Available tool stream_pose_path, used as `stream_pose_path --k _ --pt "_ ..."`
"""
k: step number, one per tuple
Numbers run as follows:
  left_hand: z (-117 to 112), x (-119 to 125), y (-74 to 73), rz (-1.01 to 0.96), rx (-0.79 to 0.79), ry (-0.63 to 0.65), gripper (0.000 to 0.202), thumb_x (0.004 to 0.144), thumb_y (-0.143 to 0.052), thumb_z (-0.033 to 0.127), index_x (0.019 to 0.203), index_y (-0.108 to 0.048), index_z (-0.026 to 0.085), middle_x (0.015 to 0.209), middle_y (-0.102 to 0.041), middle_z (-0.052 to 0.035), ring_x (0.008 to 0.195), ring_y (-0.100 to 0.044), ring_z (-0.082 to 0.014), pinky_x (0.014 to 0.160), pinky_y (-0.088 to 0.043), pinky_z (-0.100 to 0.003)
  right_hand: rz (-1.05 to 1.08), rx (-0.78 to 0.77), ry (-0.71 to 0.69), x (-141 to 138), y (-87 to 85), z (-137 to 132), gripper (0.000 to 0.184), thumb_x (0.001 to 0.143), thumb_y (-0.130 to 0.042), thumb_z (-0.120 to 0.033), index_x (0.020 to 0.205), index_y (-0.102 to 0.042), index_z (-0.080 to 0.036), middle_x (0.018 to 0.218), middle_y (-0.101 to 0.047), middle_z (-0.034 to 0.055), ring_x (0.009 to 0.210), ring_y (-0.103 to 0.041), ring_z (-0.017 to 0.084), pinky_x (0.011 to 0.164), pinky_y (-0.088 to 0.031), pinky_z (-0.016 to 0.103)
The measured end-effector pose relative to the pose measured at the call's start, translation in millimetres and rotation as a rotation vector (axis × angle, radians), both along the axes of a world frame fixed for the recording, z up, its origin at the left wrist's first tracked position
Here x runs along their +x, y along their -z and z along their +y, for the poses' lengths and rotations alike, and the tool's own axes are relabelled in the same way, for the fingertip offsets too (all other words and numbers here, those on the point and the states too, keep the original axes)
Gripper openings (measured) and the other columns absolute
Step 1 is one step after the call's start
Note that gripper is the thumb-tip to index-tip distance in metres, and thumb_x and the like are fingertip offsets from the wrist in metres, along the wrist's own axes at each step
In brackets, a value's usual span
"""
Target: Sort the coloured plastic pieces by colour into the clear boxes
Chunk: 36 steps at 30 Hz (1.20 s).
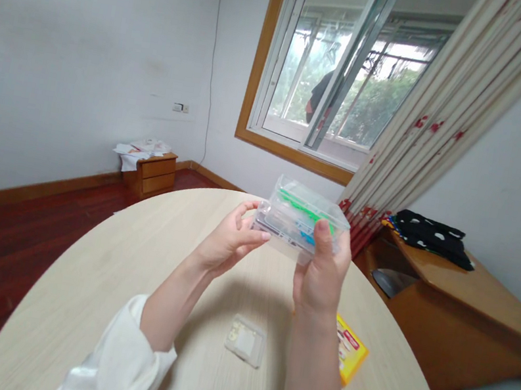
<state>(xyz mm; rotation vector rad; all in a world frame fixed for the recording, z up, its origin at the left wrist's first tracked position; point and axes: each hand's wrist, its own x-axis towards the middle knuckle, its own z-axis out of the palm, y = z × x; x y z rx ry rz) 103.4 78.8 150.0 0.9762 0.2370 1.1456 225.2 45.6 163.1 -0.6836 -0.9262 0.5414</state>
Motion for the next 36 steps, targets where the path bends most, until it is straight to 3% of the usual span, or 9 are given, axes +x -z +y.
stream_pose_path --k 8,16,24,36 --pt "-6.4 5.3 -7.1 -0.025 0.078 0.016 0.06 0.055 -0.084 0.025 0.108 -0.057 0.019 0.101 -0.068 -0.0079 0.102 -0.062 -0.0249 0.096 -0.043 -0.039 -0.08 -0.034 0.041 -6.6 0.7 -1.3 0.057 0.066 -0.075 -0.041 0.115 -0.053 -0.023 0.106 -0.062 0.0036 0.098 -0.06 0.02 0.089 -0.047 0.036" --pt "-1.9 6.6 -5.0 -0.021 0.087 -0.038 0.063 0.052 -0.085 0.028 0.109 -0.058 0.017 0.102 -0.069 -0.0092 0.106 -0.06 -0.0269 0.097 -0.042 -0.039 -0.073 -0.038 0.001 -10.7 1.3 -0.6 0.054 0.065 -0.075 -0.04 0.111 -0.053 -0.023 0.102 -0.062 0.0027 0.095 -0.061 0.018 0.089 -0.047 0.035" --pt "-0.7 4.9 -4.2 -0.025 0.055 -0.041 0.064 0.048 -0.087 0.033 0.103 -0.058 0.017 0.1 -0.068 -0.0083 0.096 -0.063 -0.0246 0.09 -0.044 -0.036 -0.019 0.002 -0.067 -11.1 -0.1 -2.0 0.061 0.066 -0.073 -0.043 0.118 -0.05 -0.023 0.108 -0.06 0.005 0.101 -0.059 0.021 0.091 -0.047 0.04" --pt "-6.2 4.4 -10.1 -0.066 0.02 0.007 0.079 0.051 -0.085 0.043 0.119 -0.051 0.02 0.111 -0.065 -0.0112 0.11 -0.058 -0.029 0.094 -0.042 -0.038 -0.059 -0.042 -0.022 -11.4 0.9 1.6 0.063 0.063 -0.075 -0.044 0.115 -0.046 -0.024 0.11 -0.057 0.0049 0.103 -0.058 0.021 0.093 -0.047 0.039"
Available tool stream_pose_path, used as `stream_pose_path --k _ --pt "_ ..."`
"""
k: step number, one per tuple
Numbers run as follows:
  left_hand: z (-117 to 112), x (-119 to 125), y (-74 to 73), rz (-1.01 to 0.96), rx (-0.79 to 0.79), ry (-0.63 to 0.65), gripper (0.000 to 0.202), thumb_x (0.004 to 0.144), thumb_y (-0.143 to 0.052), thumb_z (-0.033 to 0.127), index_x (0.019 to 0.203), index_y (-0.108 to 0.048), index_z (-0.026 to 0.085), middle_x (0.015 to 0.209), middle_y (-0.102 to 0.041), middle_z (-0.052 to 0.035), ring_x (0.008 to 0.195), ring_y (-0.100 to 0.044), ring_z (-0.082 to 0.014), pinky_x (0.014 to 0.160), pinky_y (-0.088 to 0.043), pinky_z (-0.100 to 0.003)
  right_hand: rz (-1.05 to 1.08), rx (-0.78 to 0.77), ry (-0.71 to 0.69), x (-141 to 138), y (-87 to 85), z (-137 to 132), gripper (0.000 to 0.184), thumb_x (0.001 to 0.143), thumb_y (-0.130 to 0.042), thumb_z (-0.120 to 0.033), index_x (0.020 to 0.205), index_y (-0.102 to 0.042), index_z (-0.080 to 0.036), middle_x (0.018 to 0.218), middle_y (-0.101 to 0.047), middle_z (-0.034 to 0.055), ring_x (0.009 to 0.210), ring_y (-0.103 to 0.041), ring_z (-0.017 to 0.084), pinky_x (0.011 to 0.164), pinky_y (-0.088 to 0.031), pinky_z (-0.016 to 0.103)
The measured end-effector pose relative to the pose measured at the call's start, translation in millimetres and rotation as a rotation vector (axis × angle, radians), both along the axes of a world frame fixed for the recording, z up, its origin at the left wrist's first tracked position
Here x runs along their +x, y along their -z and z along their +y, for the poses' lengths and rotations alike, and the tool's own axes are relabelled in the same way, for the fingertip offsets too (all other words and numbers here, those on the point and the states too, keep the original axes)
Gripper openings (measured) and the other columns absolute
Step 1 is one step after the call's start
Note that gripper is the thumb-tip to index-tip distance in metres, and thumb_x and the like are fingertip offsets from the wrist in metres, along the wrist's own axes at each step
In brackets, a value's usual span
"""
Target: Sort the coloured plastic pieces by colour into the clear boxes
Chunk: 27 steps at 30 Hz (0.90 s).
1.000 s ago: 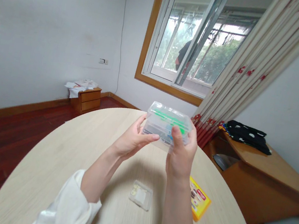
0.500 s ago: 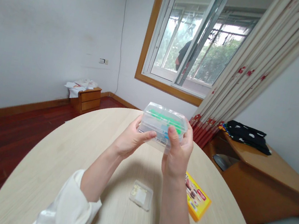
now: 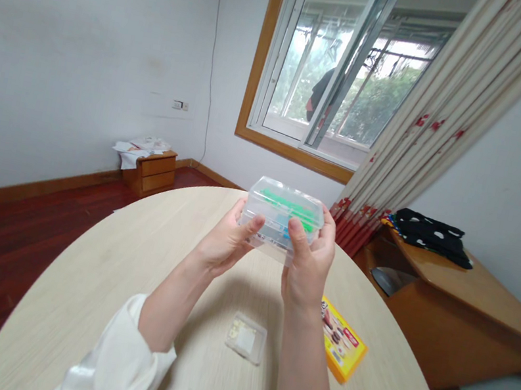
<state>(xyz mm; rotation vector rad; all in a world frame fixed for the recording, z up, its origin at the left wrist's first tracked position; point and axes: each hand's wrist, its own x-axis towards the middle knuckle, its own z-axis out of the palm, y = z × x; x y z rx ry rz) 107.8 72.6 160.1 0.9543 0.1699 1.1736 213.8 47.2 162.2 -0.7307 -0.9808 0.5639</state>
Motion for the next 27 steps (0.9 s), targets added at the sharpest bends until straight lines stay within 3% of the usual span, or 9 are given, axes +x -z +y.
stream_pose_path --k 6,18,22,27 --pt "-0.4 -4.4 -2.4 -0.07 -0.001 0.042 0.082 0.058 -0.082 0.037 0.13 -0.044 0.027 0.12 -0.062 -0.0079 0.116 -0.054 -0.0274 0.099 -0.04 -0.038 -0.039 -0.004 -0.036 1.8 2.3 0.7 0.064 0.064 -0.074 -0.046 0.116 -0.044 -0.025 0.11 -0.057 0.0045 0.105 -0.058 0.021 0.094 -0.046 0.039" --pt "4.1 -6.9 0.2 -0.107 -0.126 0.039 0.07 0.069 -0.075 0.021 0.131 -0.044 0.027 0.114 -0.065 -0.0049 0.105 -0.061 -0.0227 0.096 -0.044 -0.036 -0.059 -0.025 -0.144 4.9 5.2 2.1 0.067 0.067 -0.072 -0.045 0.123 -0.04 -0.028 0.119 -0.054 0.0062 0.115 -0.053 0.024 0.102 -0.04 0.044" --pt "6.8 -6.4 -0.4 -0.134 -0.151 0.011 0.06 0.072 -0.071 0.02 0.128 -0.047 0.024 0.112 -0.066 -0.0059 0.105 -0.061 -0.0229 0.097 -0.044 -0.037 -0.111 -0.046 -0.188 8.4 4.1 1.2 0.084 0.065 -0.074 -0.044 0.136 -0.03 -0.032 0.134 -0.045 0.0073 0.126 -0.044 0.024 0.108 -0.034 0.043" --pt "12.3 -9.0 1.2 -0.179 -0.197 -0.034 0.051 0.078 -0.066 0.02 0.126 -0.048 0.021 0.114 -0.065 -0.0072 0.107 -0.061 -0.0225 0.099 -0.043 -0.037 -0.185 -0.128 -0.268 14.5 4.0 -0.8 0.113 0.056 -0.082 -0.041 0.144 -0.011 -0.039 0.144 -0.034 0.0069 0.134 -0.034 0.025 0.107 -0.034 0.046"
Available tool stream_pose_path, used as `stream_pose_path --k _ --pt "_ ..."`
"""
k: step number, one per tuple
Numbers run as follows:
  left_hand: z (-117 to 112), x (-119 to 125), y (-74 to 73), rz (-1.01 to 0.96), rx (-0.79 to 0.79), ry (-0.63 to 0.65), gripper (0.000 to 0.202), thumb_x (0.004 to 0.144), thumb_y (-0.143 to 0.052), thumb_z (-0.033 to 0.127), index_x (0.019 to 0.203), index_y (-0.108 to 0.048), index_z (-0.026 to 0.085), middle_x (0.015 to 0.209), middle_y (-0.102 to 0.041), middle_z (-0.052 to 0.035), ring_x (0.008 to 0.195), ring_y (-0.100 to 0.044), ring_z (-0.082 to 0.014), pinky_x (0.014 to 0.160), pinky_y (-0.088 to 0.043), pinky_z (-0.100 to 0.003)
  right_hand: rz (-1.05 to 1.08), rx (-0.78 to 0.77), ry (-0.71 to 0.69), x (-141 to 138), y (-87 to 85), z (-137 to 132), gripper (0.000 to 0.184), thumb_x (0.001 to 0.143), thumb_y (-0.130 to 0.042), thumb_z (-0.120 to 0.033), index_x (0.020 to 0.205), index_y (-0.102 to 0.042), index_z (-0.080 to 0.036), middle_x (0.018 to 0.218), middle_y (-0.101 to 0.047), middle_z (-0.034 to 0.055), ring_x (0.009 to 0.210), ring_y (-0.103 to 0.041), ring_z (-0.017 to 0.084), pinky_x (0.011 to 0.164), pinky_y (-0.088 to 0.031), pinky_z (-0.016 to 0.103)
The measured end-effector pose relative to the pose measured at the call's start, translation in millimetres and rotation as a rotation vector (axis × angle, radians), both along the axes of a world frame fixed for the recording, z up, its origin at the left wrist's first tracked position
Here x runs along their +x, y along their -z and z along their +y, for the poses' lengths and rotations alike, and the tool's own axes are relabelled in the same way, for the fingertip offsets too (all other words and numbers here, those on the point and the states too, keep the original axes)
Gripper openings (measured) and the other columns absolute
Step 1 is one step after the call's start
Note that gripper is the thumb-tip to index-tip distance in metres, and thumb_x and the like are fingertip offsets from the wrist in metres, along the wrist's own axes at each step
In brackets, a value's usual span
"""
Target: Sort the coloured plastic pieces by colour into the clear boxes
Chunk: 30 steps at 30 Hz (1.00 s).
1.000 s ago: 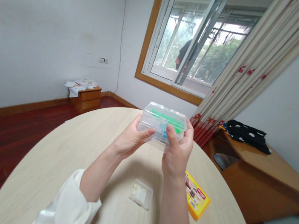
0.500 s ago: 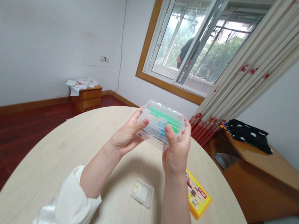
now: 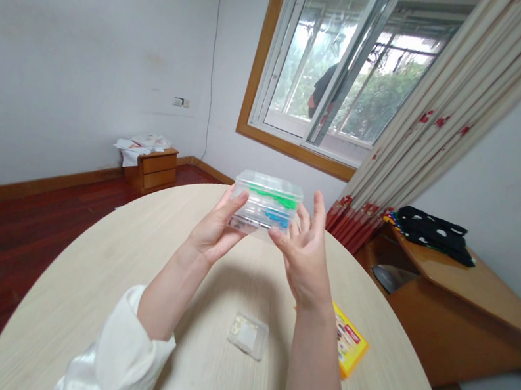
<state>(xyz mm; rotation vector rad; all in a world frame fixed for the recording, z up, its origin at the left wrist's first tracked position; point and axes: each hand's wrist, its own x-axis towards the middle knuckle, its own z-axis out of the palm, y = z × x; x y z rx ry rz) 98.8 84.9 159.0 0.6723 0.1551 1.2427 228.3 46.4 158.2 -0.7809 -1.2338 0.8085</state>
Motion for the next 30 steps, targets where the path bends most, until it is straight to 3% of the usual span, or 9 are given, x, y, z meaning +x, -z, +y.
stream_pose_path --k 10,17,21,25,30 --pt "2.9 -4.5 1.9 0.034 0.055 0.026 0.055 0.079 -0.065 0.022 0.13 -0.044 0.022 0.119 -0.063 -0.0084 0.108 -0.06 -0.0232 0.099 -0.043 -0.039 -0.029 -0.088 -0.052 4.4 2.8 -0.3 0.105 0.058 -0.081 -0.041 0.144 -0.021 -0.034 0.146 -0.033 0.0075 0.133 -0.036 0.024 0.105 -0.04 0.043" --pt "0.1 -5.9 1.7 0.117 0.057 -0.01 0.062 0.072 -0.072 0.021 0.128 -0.046 0.026 0.114 -0.064 -0.005 0.104 -0.061 -0.0219 0.095 -0.044 -0.035 0.009 -0.124 -0.157 14.0 -1.3 -8.4 0.091 0.073 -0.065 -0.057 0.144 -0.011 -0.042 0.145 -0.035 0.009 0.127 -0.044 0.025 0.093 -0.047 0.051" --pt "-0.4 -6.8 0.8 0.14 0.08 -0.001 0.064 0.071 -0.073 0.023 0.128 -0.045 0.027 0.114 -0.064 -0.0053 0.103 -0.061 -0.0223 0.094 -0.045 -0.036 -0.065 -0.033 -0.089 13.2 -4.2 -10.3 0.1 0.062 -0.079 -0.044 0.142 -0.019 -0.043 0.14 -0.041 0.0061 0.124 -0.047 0.024 0.097 -0.044 0.049" --pt "0.7 -7.8 0.1 0.125 0.103 0.018 0.061 0.073 -0.071 0.024 0.128 -0.046 0.025 0.115 -0.063 -0.0067 0.105 -0.06 -0.0237 0.095 -0.044 -0.038 -0.133 0.0 -0.086 7.6 -7.9 -12.4 0.089 0.056 -0.083 -0.033 0.133 -0.038 -0.038 0.138 -0.043 0.0041 0.121 -0.048 0.024 0.095 -0.048 0.044" --pt "3.8 -8.7 2.7 0.108 0.102 0.038 0.056 0.075 -0.07 0.025 0.127 -0.048 0.023 0.116 -0.063 -0.008 0.109 -0.059 -0.0252 0.096 -0.043 -0.039 -0.134 -0.009 -0.095 7.6 -9.7 -13.4 0.08 0.056 -0.083 -0.029 0.125 -0.044 -0.037 0.137 -0.044 0.0029 0.115 -0.052 0.022 0.087 -0.054 0.039"
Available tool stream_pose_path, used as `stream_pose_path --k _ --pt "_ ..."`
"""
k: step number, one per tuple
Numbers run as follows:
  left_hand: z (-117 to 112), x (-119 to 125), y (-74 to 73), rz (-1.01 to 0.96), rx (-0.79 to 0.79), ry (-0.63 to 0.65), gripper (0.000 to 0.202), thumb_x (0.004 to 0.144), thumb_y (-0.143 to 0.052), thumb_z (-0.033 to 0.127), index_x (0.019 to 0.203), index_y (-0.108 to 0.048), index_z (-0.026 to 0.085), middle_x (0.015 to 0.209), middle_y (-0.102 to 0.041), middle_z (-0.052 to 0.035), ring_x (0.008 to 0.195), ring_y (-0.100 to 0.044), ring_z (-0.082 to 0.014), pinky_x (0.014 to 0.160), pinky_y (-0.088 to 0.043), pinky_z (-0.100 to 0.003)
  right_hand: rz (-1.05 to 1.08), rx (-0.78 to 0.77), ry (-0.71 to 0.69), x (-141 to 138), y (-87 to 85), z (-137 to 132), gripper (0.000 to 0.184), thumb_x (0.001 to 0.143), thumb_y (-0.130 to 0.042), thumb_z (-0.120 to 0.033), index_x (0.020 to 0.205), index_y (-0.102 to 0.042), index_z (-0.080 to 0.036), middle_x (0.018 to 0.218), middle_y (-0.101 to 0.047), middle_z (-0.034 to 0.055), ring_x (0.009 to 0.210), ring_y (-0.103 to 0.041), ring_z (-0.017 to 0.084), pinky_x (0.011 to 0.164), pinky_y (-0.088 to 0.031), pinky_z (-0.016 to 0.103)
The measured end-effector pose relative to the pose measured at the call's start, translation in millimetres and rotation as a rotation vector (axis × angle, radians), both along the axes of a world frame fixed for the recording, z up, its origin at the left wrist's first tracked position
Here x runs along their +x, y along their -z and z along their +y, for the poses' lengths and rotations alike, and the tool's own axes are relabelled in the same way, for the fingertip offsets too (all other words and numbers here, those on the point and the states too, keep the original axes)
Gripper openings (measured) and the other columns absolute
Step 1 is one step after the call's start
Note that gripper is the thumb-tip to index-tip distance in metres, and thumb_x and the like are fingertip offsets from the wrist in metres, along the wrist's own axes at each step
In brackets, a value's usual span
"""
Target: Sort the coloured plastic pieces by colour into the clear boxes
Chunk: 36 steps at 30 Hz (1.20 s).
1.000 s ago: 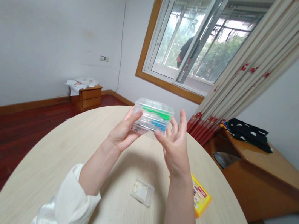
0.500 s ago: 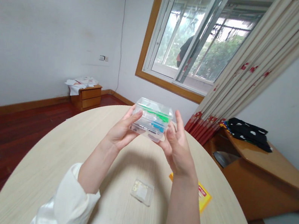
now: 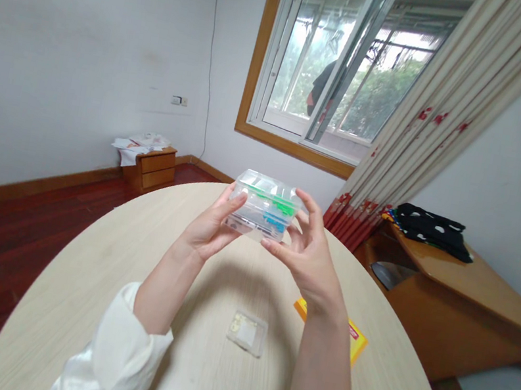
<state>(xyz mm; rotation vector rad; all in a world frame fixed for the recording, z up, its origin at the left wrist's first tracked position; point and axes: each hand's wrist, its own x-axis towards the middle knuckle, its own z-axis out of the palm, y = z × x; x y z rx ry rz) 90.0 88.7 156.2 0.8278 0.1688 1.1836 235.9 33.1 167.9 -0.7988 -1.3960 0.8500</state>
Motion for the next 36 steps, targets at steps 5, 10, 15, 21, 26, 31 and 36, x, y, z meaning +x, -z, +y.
stream_pose_path --k 5,10,15,21,26,31,36 --pt "-1.1 0.4 -0.5 -0.013 -0.036 0.026 0.057 0.076 -0.068 0.022 0.13 -0.046 0.023 0.118 -0.063 -0.0081 0.11 -0.058 -0.0249 0.098 -0.043 -0.039 -0.005 0.0 0.015 3.3 -0.7 -0.3 0.075 0.055 -0.083 -0.03 0.121 -0.047 -0.036 0.131 -0.049 0.0026 0.111 -0.055 0.022 0.085 -0.054 0.04" --pt "-2.6 0.3 -2.6 -0.021 -0.053 0.036 0.057 0.079 -0.066 0.023 0.131 -0.045 0.024 0.12 -0.062 -0.0073 0.111 -0.058 -0.0246 0.099 -0.043 -0.039 -0.011 0.012 0.043 2.1 -1.7 -1.3 0.073 0.056 -0.083 -0.032 0.12 -0.048 -0.035 0.131 -0.049 0.003 0.11 -0.056 0.022 0.085 -0.055 0.04" --pt "-2.6 -0.5 -3.3 -0.017 -0.059 0.039 0.056 0.079 -0.066 0.023 0.132 -0.045 0.023 0.122 -0.061 -0.0077 0.111 -0.058 -0.0244 0.1 -0.043 -0.039 -0.013 0.033 0.044 1.8 -0.8 -0.7 0.07 0.06 -0.081 -0.034 0.122 -0.049 -0.034 0.129 -0.052 0.0029 0.109 -0.057 0.022 0.086 -0.054 0.04" --pt "-2.8 0.1 -3.7 -0.013 -0.04 0.055 0.054 0.08 -0.065 0.026 0.13 -0.047 0.022 0.12 -0.062 -0.0077 0.111 -0.058 -0.0248 0.099 -0.043 -0.039 -0.027 0.049 0.064 2.3 -0.4 -0.1 0.068 0.061 -0.08 -0.032 0.121 -0.05 -0.034 0.124 -0.056 0.0028 0.105 -0.059 0.022 0.085 -0.055 0.04" --pt "-0.6 1.1 -0.6 -0.012 -0.029 0.065 0.053 0.079 -0.065 0.028 0.13 -0.048 0.023 0.118 -0.063 -0.0067 0.111 -0.059 -0.0245 0.099 -0.042 -0.038 -0.025 0.047 0.077 2.5 -2.1 -1.4 0.066 0.061 -0.08 -0.031 0.12 -0.05 -0.034 0.122 -0.057 0.0024 0.106 -0.059 0.022 0.084 -0.054 0.041" --pt "1.3 0.9 2.0 -0.008 -0.024 0.055 0.055 0.079 -0.066 0.029 0.13 -0.047 0.026 0.116 -0.064 -0.0056 0.11 -0.058 -0.0238 0.099 -0.042 -0.037 -0.013 0.054 0.09 1.9 -3.5 -2.4 0.065 0.06 -0.081 -0.031 0.118 -0.052 -0.033 0.119 -0.059 0.002 0.103 -0.06 0.022 0.082 -0.055 0.04" --pt "1.1 -2.5 0.7 0.033 -0.081 0.002 0.058 0.077 -0.068 0.027 0.13 -0.045 0.032 0.121 -0.057 -0.0049 0.112 -0.055 -0.0199 0.1 -0.04 -0.034 -0.008 0.076 0.189 11.2 0.3 -5.3 0.066 0.062 -0.079 -0.033 0.121 -0.05 -0.033 0.119 -0.058 0.0031 0.102 -0.06 0.021 0.083 -0.055 0.039"
